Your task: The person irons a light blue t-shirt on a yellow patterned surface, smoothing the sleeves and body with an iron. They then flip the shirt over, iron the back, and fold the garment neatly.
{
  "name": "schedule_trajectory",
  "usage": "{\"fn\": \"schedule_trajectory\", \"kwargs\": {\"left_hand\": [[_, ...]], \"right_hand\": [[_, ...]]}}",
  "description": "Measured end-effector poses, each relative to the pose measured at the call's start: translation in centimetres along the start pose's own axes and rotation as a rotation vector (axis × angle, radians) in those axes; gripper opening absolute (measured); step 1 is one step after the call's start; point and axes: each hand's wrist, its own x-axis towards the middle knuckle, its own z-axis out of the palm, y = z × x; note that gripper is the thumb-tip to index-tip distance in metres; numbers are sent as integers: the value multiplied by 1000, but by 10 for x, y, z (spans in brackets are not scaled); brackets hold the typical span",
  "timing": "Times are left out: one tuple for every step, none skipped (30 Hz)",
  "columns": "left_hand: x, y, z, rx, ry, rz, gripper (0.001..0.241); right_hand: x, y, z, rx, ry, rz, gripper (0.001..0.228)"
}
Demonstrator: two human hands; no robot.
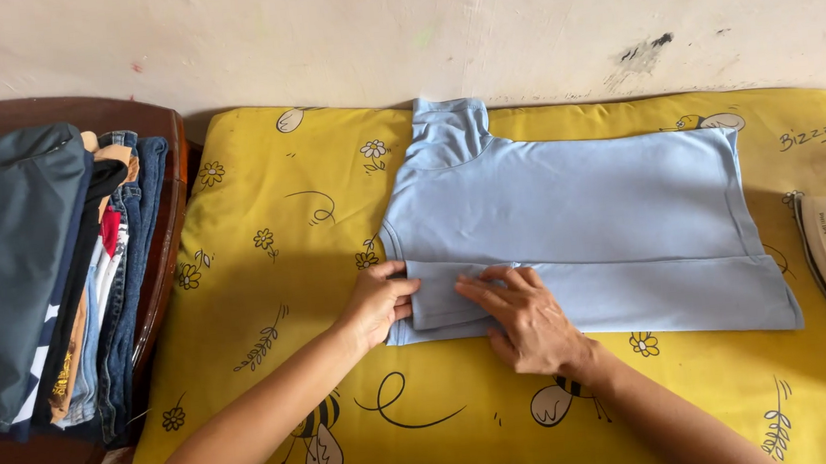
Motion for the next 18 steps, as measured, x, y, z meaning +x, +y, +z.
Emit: {"fn": "schedule_trajectory", "kwargs": {"left_hand": [[-6,5,-3,29,23,25,55],[-11,10,-6,59,47,49,67],[-21,17,-3,65,37,45,67],[-31,24,0,150,83,164,55],[-40,32,2,232,128,286,44],[-54,33,12,236,118,285,44],[-67,34,22,715,174,785,27],[-80,34,31,1188,223,1292,14],[-81,27,46,1185,209,1296,14],[-83,19,61,1270,-32,1383,27],[-84,10,77,1341,-284,1461,40],[-83,-2,78,1334,-299,1468,40],[-81,-13,81,1409,-331,1443,44],[-80,-24,83,1484,-363,1417,48],[-83,-25,84,1482,-374,1431,48],[-86,-27,84,1505,-361,1415,51],[-91,-30,81,1528,-347,1391,53],[-97,-27,78,1529,-358,1396,53]], "right_hand": [[-4,-1,-2,0,-60,27,80],[-9,-1,-4,0,-120,54,86],[-15,1,-20,-4,-116,64,86],[-22,3,-35,-67,-57,129,79],[-27,5,-51,-131,2,192,73],[-48,15,-61,-137,5,200,73],[-70,24,-70,-274,49,323,66],[-92,33,-79,-410,93,447,61],[-112,39,-89,-417,95,458,61],[-131,45,-98,-529,111,483,60],[-152,50,-108,-645,126,508,60],[-160,53,-123,-655,127,519,60],[-167,57,-139,-816,188,494,46],[-174,60,-155,-977,247,464,32],[-187,71,-182,-988,254,472,32],[-200,81,-208,-1344,289,557,39],[-213,89,-232,-1693,313,635,47],[-239,123,-257,-1698,313,645,47]]}}
